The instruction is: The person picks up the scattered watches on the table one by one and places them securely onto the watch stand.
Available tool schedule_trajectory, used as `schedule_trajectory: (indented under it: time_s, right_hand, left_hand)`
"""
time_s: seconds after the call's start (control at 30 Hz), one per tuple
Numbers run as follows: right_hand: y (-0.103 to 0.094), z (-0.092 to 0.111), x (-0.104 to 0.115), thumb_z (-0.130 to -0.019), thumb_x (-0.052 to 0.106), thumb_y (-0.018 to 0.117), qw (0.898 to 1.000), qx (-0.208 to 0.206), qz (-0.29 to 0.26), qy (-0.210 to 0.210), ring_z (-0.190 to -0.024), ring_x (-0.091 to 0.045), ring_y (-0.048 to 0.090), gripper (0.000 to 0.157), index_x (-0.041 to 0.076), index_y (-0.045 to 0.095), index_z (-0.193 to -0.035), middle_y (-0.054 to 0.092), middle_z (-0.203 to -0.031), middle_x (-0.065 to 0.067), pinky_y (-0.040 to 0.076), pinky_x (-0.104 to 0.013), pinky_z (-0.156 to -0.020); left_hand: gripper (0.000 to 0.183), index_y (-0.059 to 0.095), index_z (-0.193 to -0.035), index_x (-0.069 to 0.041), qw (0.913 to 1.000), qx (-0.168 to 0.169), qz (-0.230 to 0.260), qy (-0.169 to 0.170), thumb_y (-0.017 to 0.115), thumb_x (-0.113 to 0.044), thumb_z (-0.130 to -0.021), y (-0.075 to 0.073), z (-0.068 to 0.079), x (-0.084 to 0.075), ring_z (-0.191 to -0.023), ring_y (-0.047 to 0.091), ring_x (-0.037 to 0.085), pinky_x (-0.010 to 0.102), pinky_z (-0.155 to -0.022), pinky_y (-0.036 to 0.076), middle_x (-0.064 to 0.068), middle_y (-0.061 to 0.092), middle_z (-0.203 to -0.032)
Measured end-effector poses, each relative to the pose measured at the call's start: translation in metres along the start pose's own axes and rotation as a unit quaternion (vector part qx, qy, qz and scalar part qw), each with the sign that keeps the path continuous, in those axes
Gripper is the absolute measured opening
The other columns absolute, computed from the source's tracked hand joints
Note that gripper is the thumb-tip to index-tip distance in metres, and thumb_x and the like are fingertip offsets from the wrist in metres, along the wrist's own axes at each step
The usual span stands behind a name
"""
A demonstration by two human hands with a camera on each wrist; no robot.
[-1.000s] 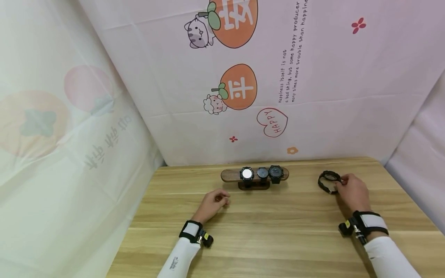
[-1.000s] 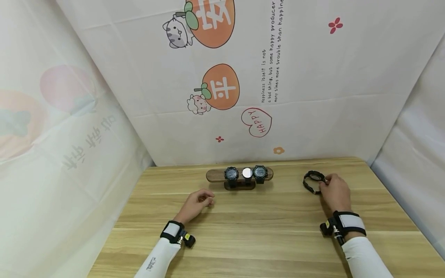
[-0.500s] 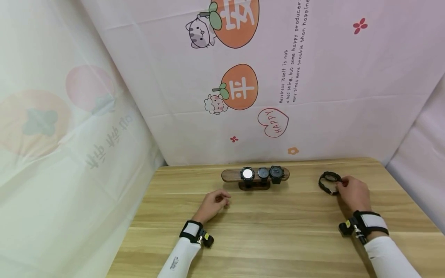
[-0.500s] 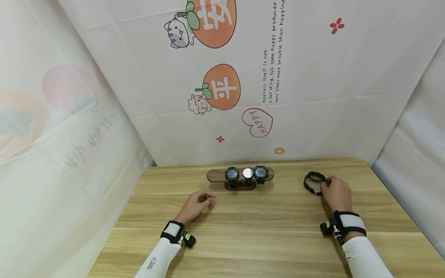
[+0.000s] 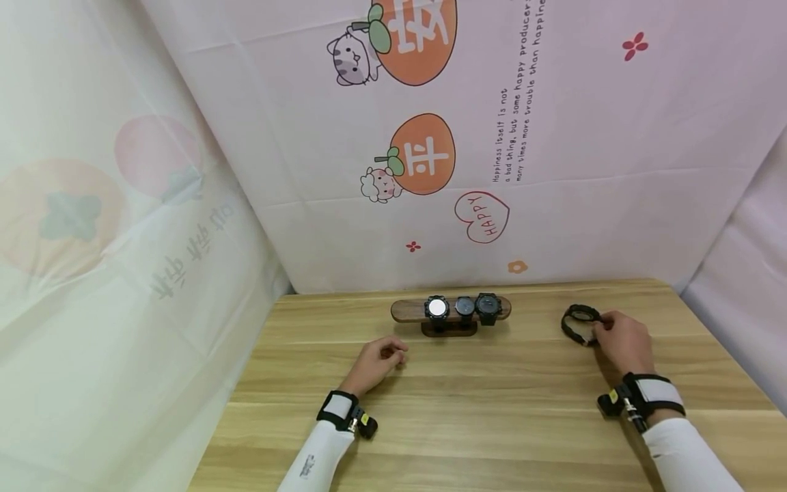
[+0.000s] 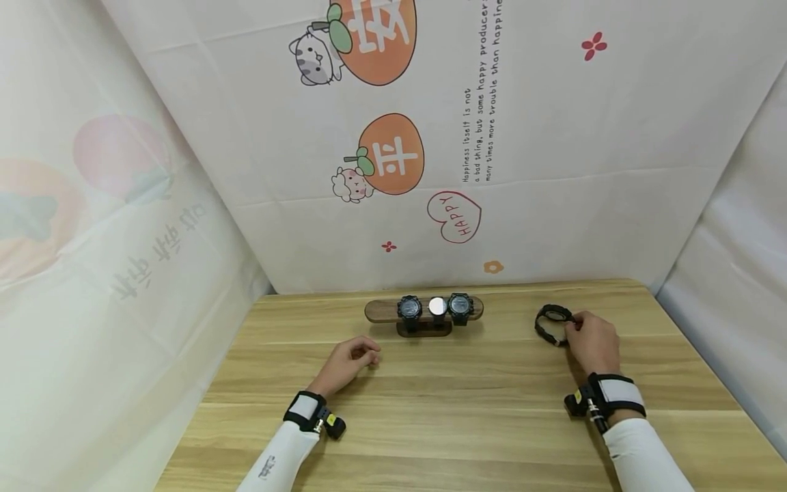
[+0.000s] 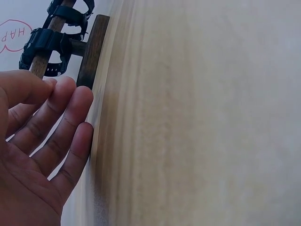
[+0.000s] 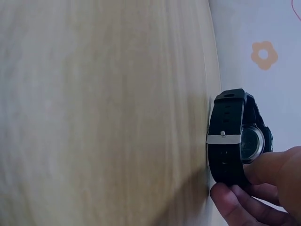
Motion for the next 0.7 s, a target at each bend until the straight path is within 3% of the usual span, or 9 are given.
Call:
schedule_trajectory:
  time_s: [0.27,0.6,0.7]
  right_hand:
    - [0.004,0.001,0.004,-0.094,0.016,0.057,1.0,0.014,-0.003,-0.002,-0.079,-0.038,0.061,0.032,-0.012,0.062,-0.11,0.065,-0.093,-0.028,0.05,-0.047,-0.059]
    - [0.006,0.004,0.013,-0.094,0.016,0.058,1.0,0.021,-0.006,-0.01,-0.078,-0.036,0.061,0.03,-0.01,0.062,-0.11,0.066,-0.093,-0.027,0.05,-0.045,-0.058]
    - [0.007,0.005,0.018,-0.094,0.016,0.059,1.0,0.021,-0.009,-0.015,-0.077,-0.035,0.061,0.03,-0.009,0.063,-0.109,0.066,-0.093,-0.026,0.05,-0.044,-0.057]
  left_hand:
    - [0.017,0.067,-0.108,-0.005,1.0,0.002,-0.003,0.009,0.06,-0.016,-0.097,0.001,0.0,-0.002,-0.082,0.067,0.018,0.029,-0.07,0.058,0.009,0.07,-0.094]
    - [0.016,0.066,-0.108,-0.001,0.9999,-0.008,-0.009,0.01,0.058,-0.007,-0.097,0.002,0.0,-0.002,-0.082,0.067,0.027,0.038,-0.067,0.058,0.016,0.069,-0.094]
    - [0.015,0.067,-0.107,-0.004,0.9998,-0.01,-0.013,0.007,0.06,-0.01,-0.096,0.003,0.0,-0.003,-0.081,0.067,0.023,0.034,-0.067,0.058,0.012,0.07,-0.092]
Point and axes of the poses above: each hand's wrist, its own z-axis away from the middle knuckle, its own y-axis out of the palm, x = y × z, the point moved 10 cm from there along -z, towards the middle knuckle
